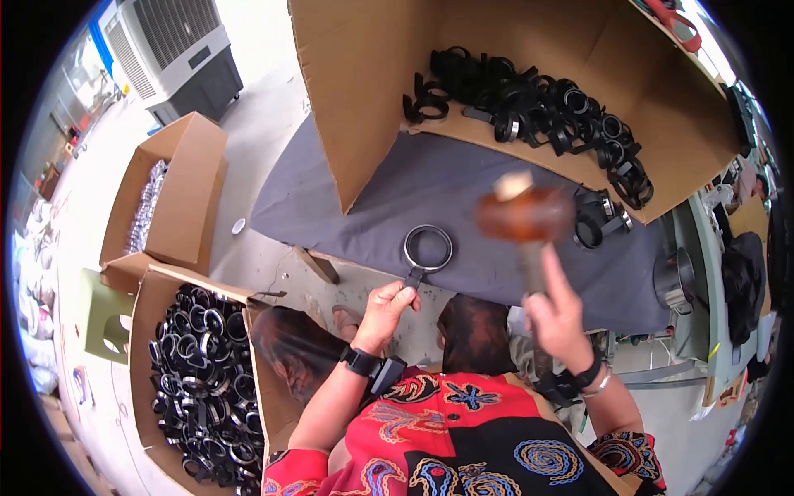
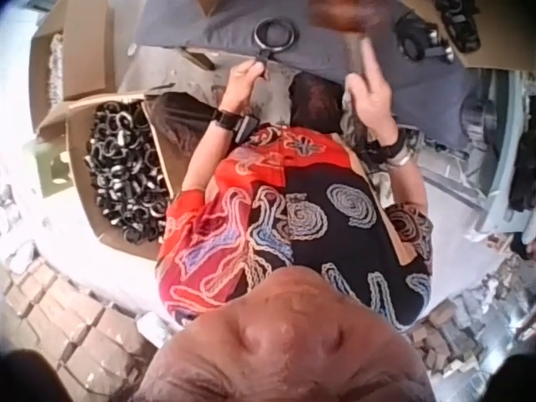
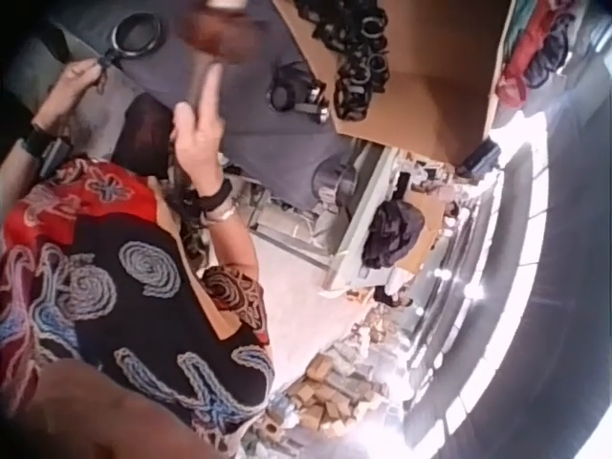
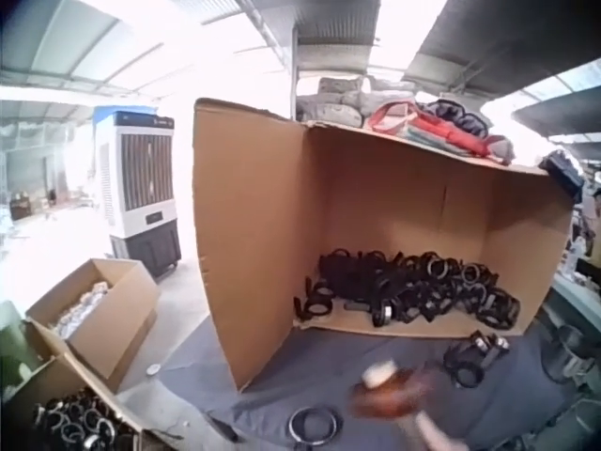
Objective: Use a wooden mallet to assemble plastic components into a larger unit at a workbench.
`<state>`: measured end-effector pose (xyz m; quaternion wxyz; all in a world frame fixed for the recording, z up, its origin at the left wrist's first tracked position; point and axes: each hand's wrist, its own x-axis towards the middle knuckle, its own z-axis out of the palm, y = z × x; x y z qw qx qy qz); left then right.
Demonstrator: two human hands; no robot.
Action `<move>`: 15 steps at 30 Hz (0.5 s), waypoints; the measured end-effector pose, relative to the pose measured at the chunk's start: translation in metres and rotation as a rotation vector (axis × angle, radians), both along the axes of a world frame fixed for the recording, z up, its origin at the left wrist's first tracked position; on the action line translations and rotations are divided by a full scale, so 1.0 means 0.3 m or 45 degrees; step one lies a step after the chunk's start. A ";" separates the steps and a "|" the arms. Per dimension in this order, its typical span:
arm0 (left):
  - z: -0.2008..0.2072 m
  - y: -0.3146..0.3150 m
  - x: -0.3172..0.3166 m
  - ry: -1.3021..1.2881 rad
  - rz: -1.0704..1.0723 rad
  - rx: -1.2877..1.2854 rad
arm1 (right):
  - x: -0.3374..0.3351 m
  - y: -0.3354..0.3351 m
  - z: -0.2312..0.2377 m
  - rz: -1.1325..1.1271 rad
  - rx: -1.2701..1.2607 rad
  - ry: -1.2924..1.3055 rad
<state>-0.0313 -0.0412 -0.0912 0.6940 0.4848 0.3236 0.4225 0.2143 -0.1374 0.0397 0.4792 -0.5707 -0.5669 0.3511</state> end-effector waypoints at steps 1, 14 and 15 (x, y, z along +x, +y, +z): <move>-0.003 0.001 -0.002 -0.040 0.001 -0.007 | -0.018 -0.003 -0.017 0.187 0.212 -0.443; 0.011 0.006 -0.006 0.146 0.037 0.117 | -0.172 0.149 0.078 0.603 0.038 -1.063; 0.010 0.004 -0.002 0.011 0.041 0.100 | -0.181 0.179 0.116 0.618 -0.029 -1.005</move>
